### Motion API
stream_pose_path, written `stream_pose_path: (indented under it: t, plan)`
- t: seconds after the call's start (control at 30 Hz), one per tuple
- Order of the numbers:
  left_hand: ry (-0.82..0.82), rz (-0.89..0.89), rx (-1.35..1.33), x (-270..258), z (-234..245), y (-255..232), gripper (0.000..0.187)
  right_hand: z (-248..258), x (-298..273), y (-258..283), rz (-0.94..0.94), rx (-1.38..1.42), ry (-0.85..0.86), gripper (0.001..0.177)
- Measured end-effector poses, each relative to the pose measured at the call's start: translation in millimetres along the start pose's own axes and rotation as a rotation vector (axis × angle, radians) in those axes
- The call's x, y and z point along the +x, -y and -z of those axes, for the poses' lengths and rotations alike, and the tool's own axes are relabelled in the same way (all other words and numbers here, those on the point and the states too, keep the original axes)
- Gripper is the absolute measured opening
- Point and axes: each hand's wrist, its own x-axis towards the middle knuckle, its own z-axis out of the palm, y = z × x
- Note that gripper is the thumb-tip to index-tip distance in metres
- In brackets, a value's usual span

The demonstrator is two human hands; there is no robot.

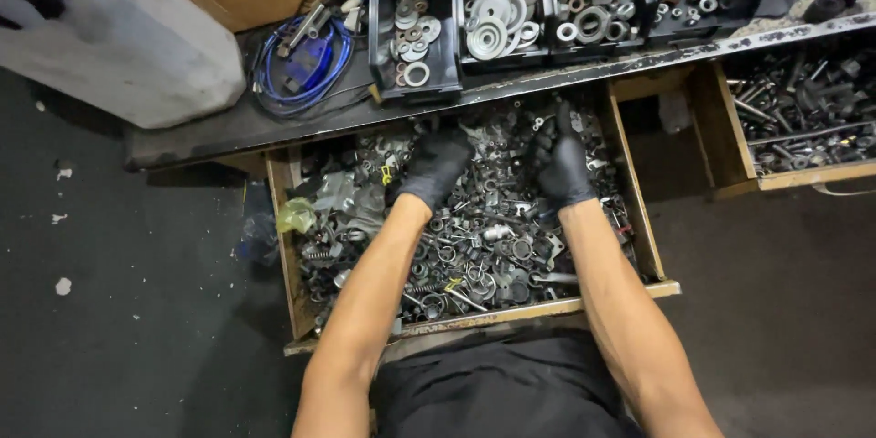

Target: The person sorts through a drawer full of mixed metal hardware, including washers, nuts, and springs, using gloved hands. They pick up and examine various small components, occasionally moving them between the drawer and an upper tray.

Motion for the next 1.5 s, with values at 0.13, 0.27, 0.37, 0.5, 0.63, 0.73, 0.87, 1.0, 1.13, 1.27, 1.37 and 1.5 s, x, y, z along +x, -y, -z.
stream_pose_path:
  t: [0.13, 0.27, 0.37, 0.5, 0.63, 0.73, 0.87, 1.0, 1.13, 1.27, 1.37, 1.5]
  plan:
    - [0.104, -0.155, 0.236, -8, -9, 3, 0.016, -2, 2, -15, 0.05, -0.12, -0.037, 0.049]
    - [0.211, 0.272, -0.538, -13, -63, 30, 0.017, -49, -36, -18, 0.066, -0.632, 0.024, 0.039]
    - [0.103, 0.234, -0.714, -21, -26, 5, 0.031, -68, -52, -27, -0.07, -0.118, 0.184, 0.046]
    - [0.081, 0.273, -0.553, -24, 18, -19, 0.049, -22, 5, -68, -0.074, -0.099, 0.218, 0.031]
    - [0.133, 0.345, -0.563, -35, -42, 17, 0.035, -19, -5, -33, -0.104, -0.015, 0.132, 0.026]
    - [0.158, 0.402, -0.566, -44, -62, 29, 0.029, -20, -7, -20, -0.079, 0.008, 0.154, 0.036]
    - [0.21, 0.361, -0.473, -62, -54, 31, 0.03, 2, 14, -5, 0.021, 0.191, 0.102, 0.042]
    - [0.279, 0.312, -0.347, -100, -43, 28, 0.034, 24, 33, -13, 0.008, 0.098, 0.062, 0.046]
    - [0.327, 0.269, -0.281, -124, -36, 20, 0.038, 14, 25, -19, 0.035, -0.993, -0.34, 0.045]
    - [0.34, 0.2, -0.193, -130, -10, 22, 0.039, -3, 14, -48, 0.598, -1.945, -0.003, 0.032]
    - [0.317, 0.157, -0.204, -142, 7, 14, 0.035, -2, 10, -62, 0.797, -2.166, 0.115, 0.023]
    - [0.269, 0.127, -0.181, -151, -20, 20, 0.032, 26, 43, -79, 0.853, -2.098, 0.229, 0.027]
